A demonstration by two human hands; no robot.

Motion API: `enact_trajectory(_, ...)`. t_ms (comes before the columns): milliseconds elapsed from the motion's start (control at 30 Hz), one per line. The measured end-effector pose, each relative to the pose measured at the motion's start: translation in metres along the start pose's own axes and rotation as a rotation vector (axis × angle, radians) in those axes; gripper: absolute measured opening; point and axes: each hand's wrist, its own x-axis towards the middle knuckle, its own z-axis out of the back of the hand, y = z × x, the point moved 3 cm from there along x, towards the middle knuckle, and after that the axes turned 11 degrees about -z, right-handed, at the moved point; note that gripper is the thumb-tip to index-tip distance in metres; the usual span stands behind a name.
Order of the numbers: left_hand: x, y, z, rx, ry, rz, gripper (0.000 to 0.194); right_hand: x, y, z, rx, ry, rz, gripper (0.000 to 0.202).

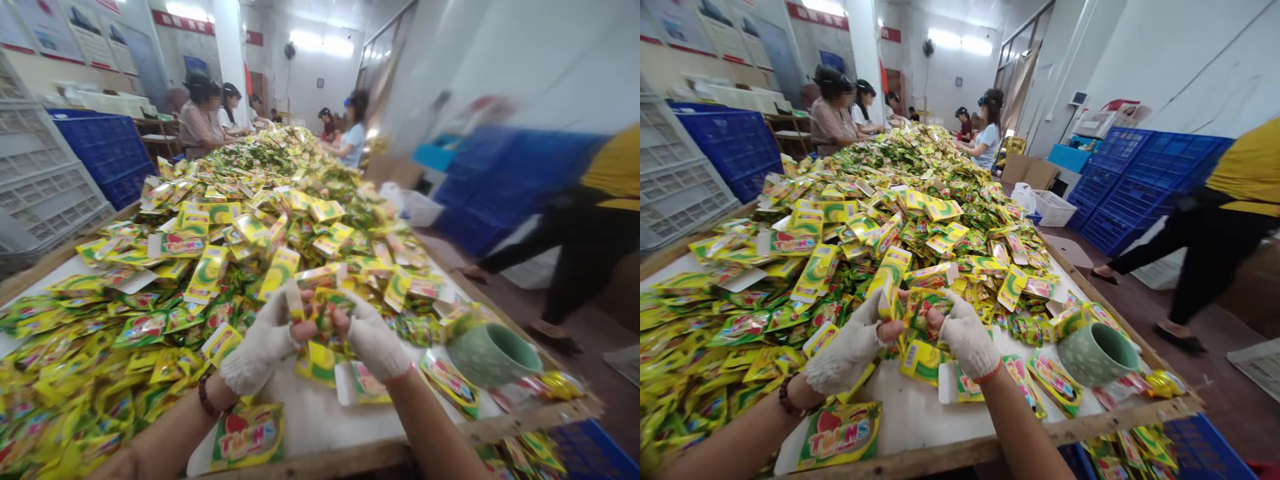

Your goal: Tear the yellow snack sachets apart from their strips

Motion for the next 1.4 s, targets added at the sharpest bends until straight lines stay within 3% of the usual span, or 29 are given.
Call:
enact_trajectory(67, 0.005, 0.000, 0.018, 0.352, -0.093, -0.044, 0.039, 0.009, 0.008, 0.005, -0.025, -0.125, 0.043, 0.054)
enact_trajectory(167, 0.009, 0.003, 0.034, 0.943, -0.105, -0.113, 0.036, 0.016, 0.018, 0.006, -0.111, -0.227, 0.088, 0.050)
enact_trajectory(300, 0.005, 0.008, 0.038, 1.253, -0.016, -0.173, 0.035, 0.021, 0.017, -0.001, -0.435, -0.215, 0.135, 0.042)
enact_trajectory(400, 0.000, 0.010, 0.036, 1.337, 0.057, -0.212, 0.037, 0.025, 0.010, -0.002, -0.664, -0.161, 0.120, 0.034)
enact_trajectory(533, -0.003, 0.017, 0.029, 1.430, 0.142, -0.324, 0.037, 0.028, 0.001, -0.005, -0.748, -0.055, 0.107, 0.017)
enact_trajectory(700, -0.003, 0.027, 0.028, 1.519, -0.049, -0.438, 0.038, 0.027, -0.009, -0.002, -0.690, -0.297, 0.163, 0.030)
enact_trajectory(833, -0.005, 0.031, 0.028, 1.569, -0.197, -0.597, 0.053, 0.025, -0.007, -0.004, -0.700, -0.291, 0.241, 0.020)
enact_trajectory(967, -0.012, 0.031, 0.023, 1.561, -0.244, -0.756, 0.052, 0.021, -0.002, -0.013, -0.753, -0.277, 0.328, 0.010)
enact_trajectory(1200, -0.012, 0.035, 0.027, 1.514, -0.202, -0.640, 0.058, 0.019, -0.001, -0.009, -0.688, -0.228, 0.254, 0.010)
enact_trajectory(1300, -0.012, 0.037, 0.024, 1.506, -0.191, -0.629, 0.053, 0.019, -0.010, -0.006, -0.656, -0.317, 0.311, 0.013)
enact_trajectory(1400, -0.014, 0.034, 0.023, 1.515, -0.267, -0.616, 0.043, 0.021, -0.025, -0.007, -0.539, -0.382, 0.250, 0.027)
